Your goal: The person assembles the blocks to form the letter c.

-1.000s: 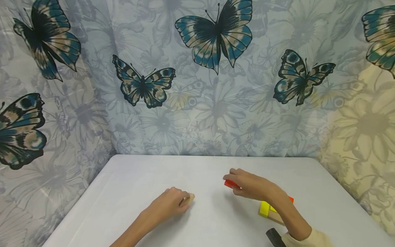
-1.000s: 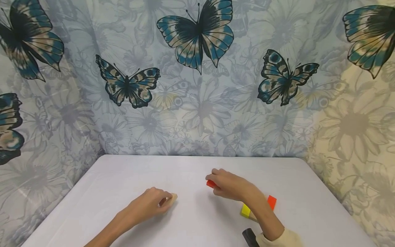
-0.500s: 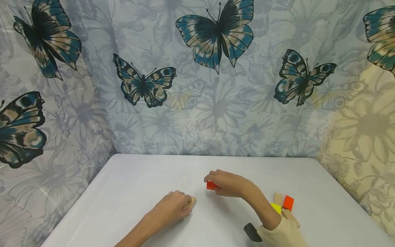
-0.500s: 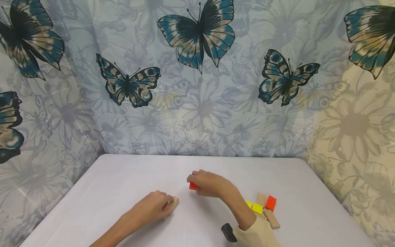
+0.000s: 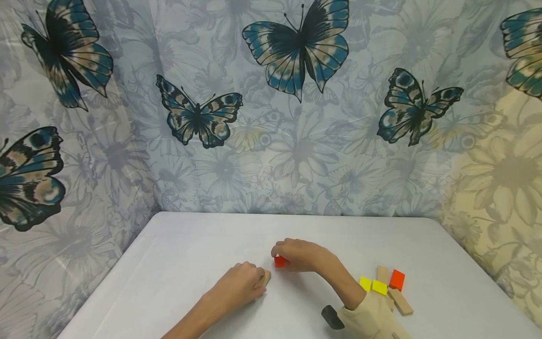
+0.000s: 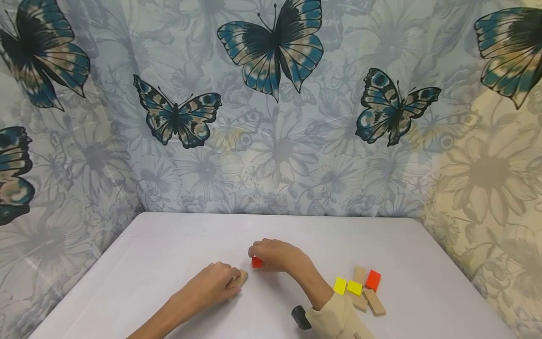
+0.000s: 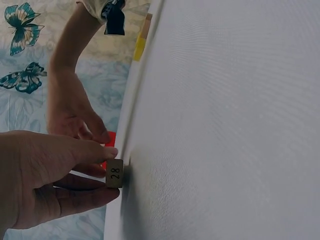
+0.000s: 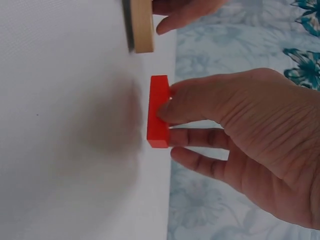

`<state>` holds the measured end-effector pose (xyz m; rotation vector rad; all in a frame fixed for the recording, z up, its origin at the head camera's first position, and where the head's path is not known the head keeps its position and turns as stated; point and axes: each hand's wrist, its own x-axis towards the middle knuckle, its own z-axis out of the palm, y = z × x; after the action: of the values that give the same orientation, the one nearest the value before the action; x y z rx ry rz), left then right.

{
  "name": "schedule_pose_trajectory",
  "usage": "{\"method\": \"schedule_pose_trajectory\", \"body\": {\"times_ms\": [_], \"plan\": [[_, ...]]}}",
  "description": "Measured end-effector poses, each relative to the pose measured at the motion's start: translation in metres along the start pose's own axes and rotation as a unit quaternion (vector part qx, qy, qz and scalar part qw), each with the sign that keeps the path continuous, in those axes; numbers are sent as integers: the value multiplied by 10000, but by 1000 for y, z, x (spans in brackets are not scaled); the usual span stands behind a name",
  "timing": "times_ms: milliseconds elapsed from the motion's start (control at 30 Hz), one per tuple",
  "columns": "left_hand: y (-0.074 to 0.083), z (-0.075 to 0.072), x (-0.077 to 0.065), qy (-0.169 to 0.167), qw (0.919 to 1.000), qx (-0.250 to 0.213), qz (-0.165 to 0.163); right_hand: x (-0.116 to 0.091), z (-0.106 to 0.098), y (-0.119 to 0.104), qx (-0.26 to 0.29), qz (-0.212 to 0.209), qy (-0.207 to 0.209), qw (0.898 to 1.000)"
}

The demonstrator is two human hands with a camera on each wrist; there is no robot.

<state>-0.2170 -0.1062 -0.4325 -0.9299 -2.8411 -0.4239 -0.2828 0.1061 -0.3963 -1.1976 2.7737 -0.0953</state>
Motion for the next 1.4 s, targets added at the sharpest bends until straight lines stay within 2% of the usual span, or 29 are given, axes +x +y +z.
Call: {"method": "schedule_pose_trajectory", "body": {"times_ms": [233, 367, 533, 700, 833, 1067, 1233, 1400], "plan": [[0, 3, 1, -66, 9998, 151, -97, 4, 11, 1, -280, -203, 5, 9994], [-1, 0, -3, -135, 9999, 76, -65, 0, 11, 1, -297, -184, 86, 9994], [-8, -11, -9, -435, 9984, 95, 335, -13, 2, 0, -363, 38, 156, 9992], [-23, -15, -13, -817, 9936, 11, 776, -24, -5, -4, 74, 392, -324, 9987], [-33, -12, -13, -733, 9923, -118, 993, -25, -2, -4, 291, 537, -668, 9959], [-36, -5, -8, -403, 9909, 30, 1286, -19, 3, -5, 368, 313, -726, 9962], [-37, -5, -5, -434, 9896, 123, 1369, -15, 4, -6, 398, 146, -761, 9962], [-36, -8, -5, -612, 9897, 18, 1291, -14, 4, -8, 382, 109, -775, 9962]]}}
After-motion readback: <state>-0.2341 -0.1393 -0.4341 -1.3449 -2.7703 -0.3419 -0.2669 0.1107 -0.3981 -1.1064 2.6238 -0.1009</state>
